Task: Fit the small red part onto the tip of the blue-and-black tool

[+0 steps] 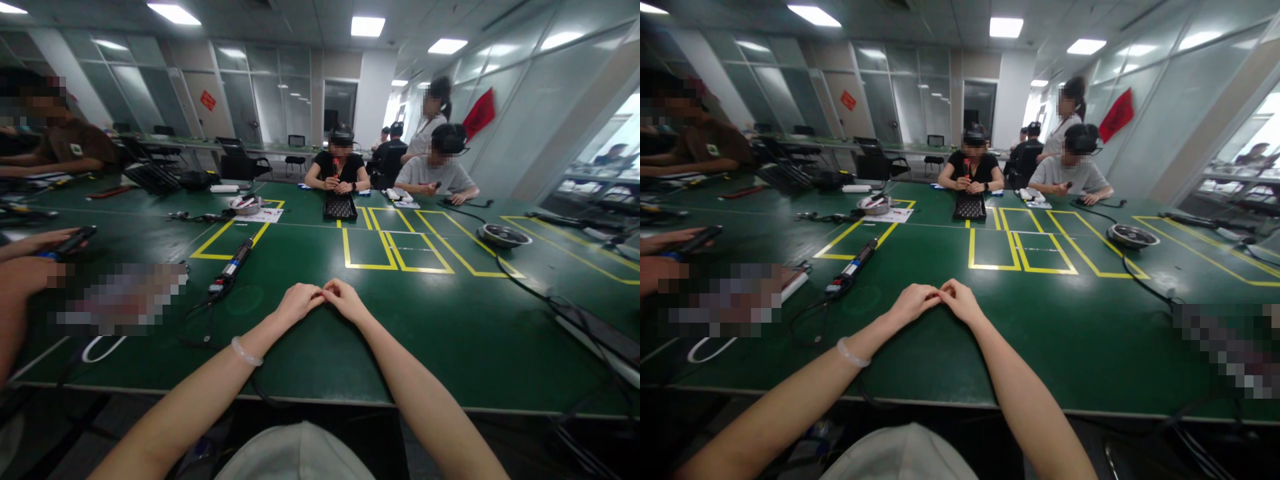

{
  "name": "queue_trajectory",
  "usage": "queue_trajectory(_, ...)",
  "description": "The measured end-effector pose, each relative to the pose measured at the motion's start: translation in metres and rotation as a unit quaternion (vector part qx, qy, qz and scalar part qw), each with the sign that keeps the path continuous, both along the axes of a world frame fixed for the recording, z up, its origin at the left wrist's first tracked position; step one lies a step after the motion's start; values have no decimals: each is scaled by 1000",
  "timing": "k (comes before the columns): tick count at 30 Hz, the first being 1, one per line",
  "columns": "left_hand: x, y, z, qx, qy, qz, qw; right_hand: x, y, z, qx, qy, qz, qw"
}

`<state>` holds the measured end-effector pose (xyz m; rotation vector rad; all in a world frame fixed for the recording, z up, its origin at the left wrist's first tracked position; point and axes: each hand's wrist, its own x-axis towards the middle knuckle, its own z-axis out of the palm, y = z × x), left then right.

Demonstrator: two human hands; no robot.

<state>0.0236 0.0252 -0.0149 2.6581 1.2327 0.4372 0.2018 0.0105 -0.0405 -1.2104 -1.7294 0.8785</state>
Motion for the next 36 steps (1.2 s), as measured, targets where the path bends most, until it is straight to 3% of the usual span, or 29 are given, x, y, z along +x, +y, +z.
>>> queue_trajectory(6,-7,-2,-3,19,-16,-57,998,1,3,-4,-7,54,22,998)
queue_trajectory(14,-16,-6,2,17,-28,-54,998,4,10,-11,-10,98,20,995)
queue_trajectory(17,-37,4,11,13,-64,19,998,5,10,-9,-17,118,7,993)
queue_trajectory(20,-72,19,21,65,-93,151,982,6,10,-7,-13,124,1,992)
queue_trajectory(24,-120,29,27,159,-58,380,909,7,12,-8,-14,136,-14,991)
queue_trajectory(26,-136,29,26,134,-22,453,881,7,13,-9,-23,145,-18,989)
queue_trajectory(30,-151,28,22,-2,45,478,877,7,14,-11,-42,167,-23,985)
queue_trajectory(36,-161,32,24,-60,59,497,863,8,13,-8,-45,166,-25,985)
